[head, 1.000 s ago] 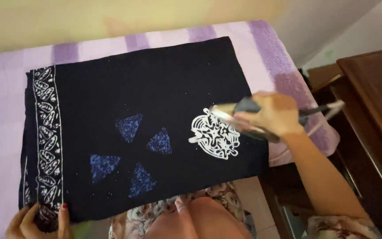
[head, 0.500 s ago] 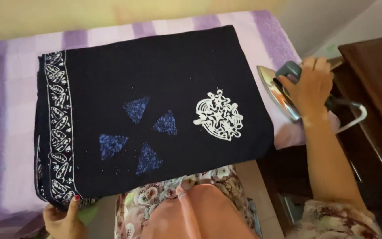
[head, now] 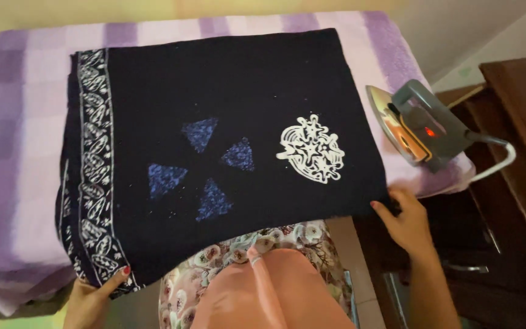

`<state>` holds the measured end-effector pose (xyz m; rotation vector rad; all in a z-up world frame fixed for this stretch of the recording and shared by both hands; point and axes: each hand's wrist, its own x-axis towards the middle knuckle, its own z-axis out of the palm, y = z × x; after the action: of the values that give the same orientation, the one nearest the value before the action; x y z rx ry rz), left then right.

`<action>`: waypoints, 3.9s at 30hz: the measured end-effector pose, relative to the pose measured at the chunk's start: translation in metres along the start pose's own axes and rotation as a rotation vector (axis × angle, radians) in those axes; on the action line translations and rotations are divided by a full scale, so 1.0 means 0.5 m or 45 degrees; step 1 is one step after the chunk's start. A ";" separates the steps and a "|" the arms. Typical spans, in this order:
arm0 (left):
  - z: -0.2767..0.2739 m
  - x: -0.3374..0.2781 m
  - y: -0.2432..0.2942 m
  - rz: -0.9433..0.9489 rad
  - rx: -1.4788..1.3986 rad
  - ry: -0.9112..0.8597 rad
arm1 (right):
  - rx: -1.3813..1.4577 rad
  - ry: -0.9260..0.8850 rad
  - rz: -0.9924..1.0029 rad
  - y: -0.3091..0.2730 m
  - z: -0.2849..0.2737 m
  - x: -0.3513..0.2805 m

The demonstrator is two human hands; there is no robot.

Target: The person irons a black patterned cloth on a purple striped towel using a steam iron. They smooth the fabric, iron both sides, and fold the cloth into a neat stack.

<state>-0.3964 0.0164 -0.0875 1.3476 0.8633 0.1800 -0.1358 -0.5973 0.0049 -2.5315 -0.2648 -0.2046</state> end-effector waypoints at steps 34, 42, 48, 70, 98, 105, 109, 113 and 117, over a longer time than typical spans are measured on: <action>0.186 0.703 0.501 0.335 -0.086 -0.359 | 1.455 -0.389 0.567 -0.053 0.199 0.817; 0.223 0.684 0.546 0.448 -0.007 -0.311 | -0.312 -0.072 0.311 0.195 0.354 0.995; 0.225 0.700 0.533 0.620 0.017 -0.230 | 0.499 0.154 0.124 0.159 0.351 0.975; 0.334 0.324 0.409 1.821 1.989 -0.171 | -0.536 -0.209 -1.010 -0.126 0.150 0.502; 0.423 0.417 0.390 1.424 1.719 0.055 | -0.414 -0.185 -0.665 -0.361 0.393 0.590; 0.272 0.472 0.398 0.867 1.871 0.104 | -0.769 -0.305 -0.035 -0.174 0.201 0.597; 0.306 0.480 0.385 0.801 1.872 0.149 | -1.289 0.404 -0.148 -0.081 0.051 0.542; 0.438 0.402 0.396 1.241 1.728 0.138 | -1.129 0.052 0.389 0.007 -0.043 0.474; 0.616 0.336 0.336 1.637 1.536 -0.188 | -0.998 -0.003 0.312 -0.053 -0.071 0.486</action>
<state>-0.0262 -0.0814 -0.0183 2.8675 -0.2855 0.5848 0.0904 -0.5608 0.0975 -3.3026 0.1689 -0.2410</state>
